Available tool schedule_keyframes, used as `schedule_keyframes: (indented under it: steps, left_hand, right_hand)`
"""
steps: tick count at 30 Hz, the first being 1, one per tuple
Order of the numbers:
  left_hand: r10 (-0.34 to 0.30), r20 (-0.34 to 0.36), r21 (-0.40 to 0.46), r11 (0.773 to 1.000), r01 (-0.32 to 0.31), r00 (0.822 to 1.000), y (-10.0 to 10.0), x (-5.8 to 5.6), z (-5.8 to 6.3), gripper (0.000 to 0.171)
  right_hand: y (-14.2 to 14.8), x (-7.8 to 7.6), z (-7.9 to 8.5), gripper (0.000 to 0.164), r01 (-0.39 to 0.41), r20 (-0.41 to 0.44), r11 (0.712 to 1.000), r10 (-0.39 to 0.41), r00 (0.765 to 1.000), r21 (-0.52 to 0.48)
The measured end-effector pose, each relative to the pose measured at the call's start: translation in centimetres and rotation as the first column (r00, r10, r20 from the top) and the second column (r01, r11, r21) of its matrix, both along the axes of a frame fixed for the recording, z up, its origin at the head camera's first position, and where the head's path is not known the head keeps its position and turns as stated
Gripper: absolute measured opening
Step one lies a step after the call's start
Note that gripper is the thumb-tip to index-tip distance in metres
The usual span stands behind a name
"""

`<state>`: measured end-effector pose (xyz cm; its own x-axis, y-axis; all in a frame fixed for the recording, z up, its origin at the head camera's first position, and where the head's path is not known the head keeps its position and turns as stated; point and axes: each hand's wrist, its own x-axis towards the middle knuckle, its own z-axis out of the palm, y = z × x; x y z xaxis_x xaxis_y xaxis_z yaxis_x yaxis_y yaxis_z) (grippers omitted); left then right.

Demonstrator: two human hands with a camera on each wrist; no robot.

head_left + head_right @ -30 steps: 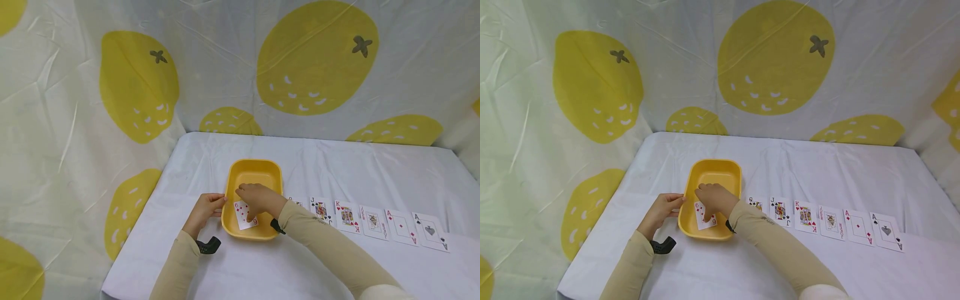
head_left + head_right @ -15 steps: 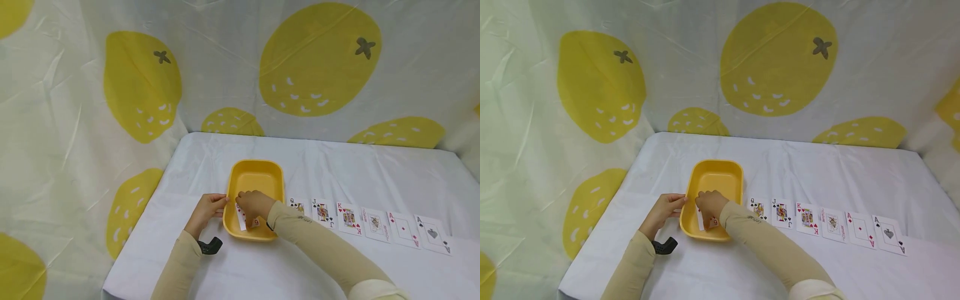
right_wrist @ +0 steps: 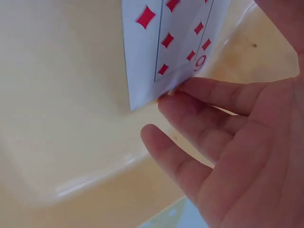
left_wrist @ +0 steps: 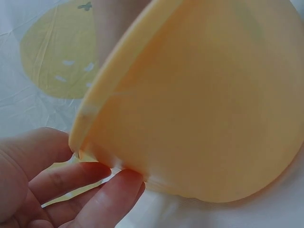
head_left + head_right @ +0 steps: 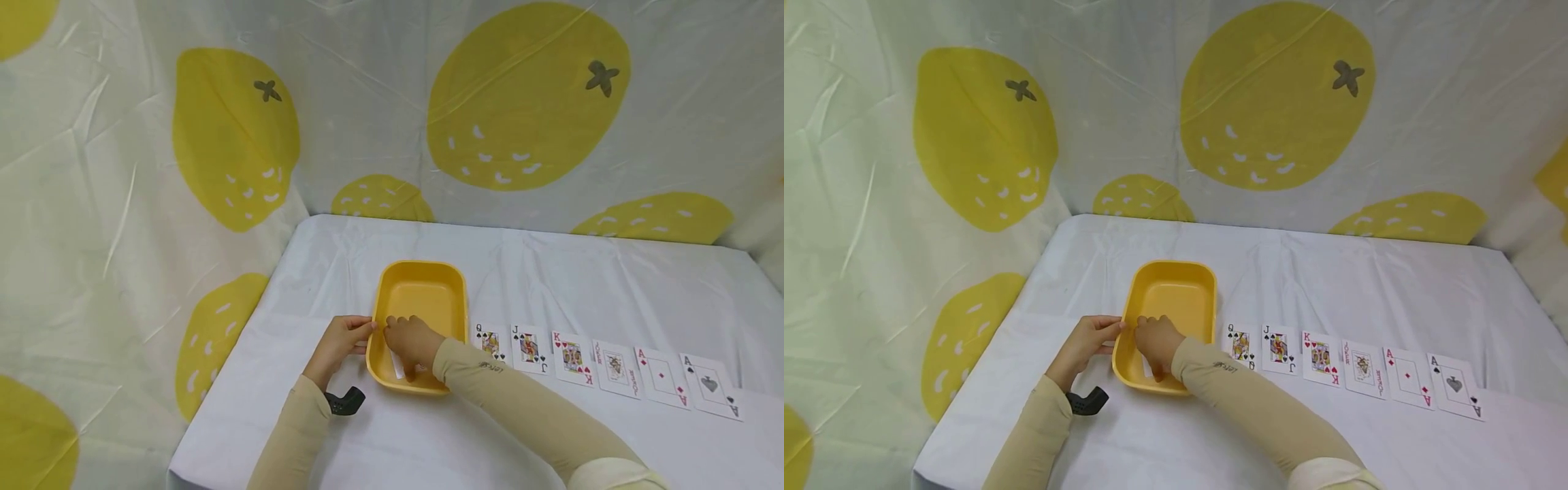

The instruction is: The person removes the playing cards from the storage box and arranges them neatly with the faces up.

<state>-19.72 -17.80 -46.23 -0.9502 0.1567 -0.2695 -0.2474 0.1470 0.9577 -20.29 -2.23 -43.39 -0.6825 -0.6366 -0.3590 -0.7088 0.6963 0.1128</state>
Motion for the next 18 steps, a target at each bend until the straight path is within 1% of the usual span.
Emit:
schedule_keyframes:
  steps: [3,7,10,13,18]
  left_hand:
    - [-0.014,0.007,-0.005,1.0,0.014,1.0,0.1,0.3,0.9,0.029]
    - [-0.016,0.016,-0.021,1.0,0.017,1.0,0.4,0.9,2.4,0.028]
    - [-0.015,0.023,-0.033,0.999,0.016,1.0,0.6,1.1,2.9,0.028]
    - [-0.017,0.018,-0.029,0.999,0.018,1.0,0.7,1.0,2.7,0.028]
    - [-0.001,0.015,-0.01,1.0,0.001,1.0,0.2,0.3,0.8,0.029]
  right_hand:
    - [-0.1,0.0,0.0,0.078,-0.009,0.002,1.0,0.009,1.0,-0.003]
    - [0.1,-0.2,-0.1,0.075,0.03,0.027,0.999,-0.029,0.999,-0.029]
    - [0.4,-0.4,0.0,0.072,0.073,0.057,0.997,-0.07,0.996,-0.041]
    - [0.7,-0.8,0.3,0.072,0.106,0.085,0.993,-0.102,0.991,-0.053]
    - [1.3,-1.4,1.7,0.071,0.142,0.125,0.985,-0.129,0.984,-0.101]
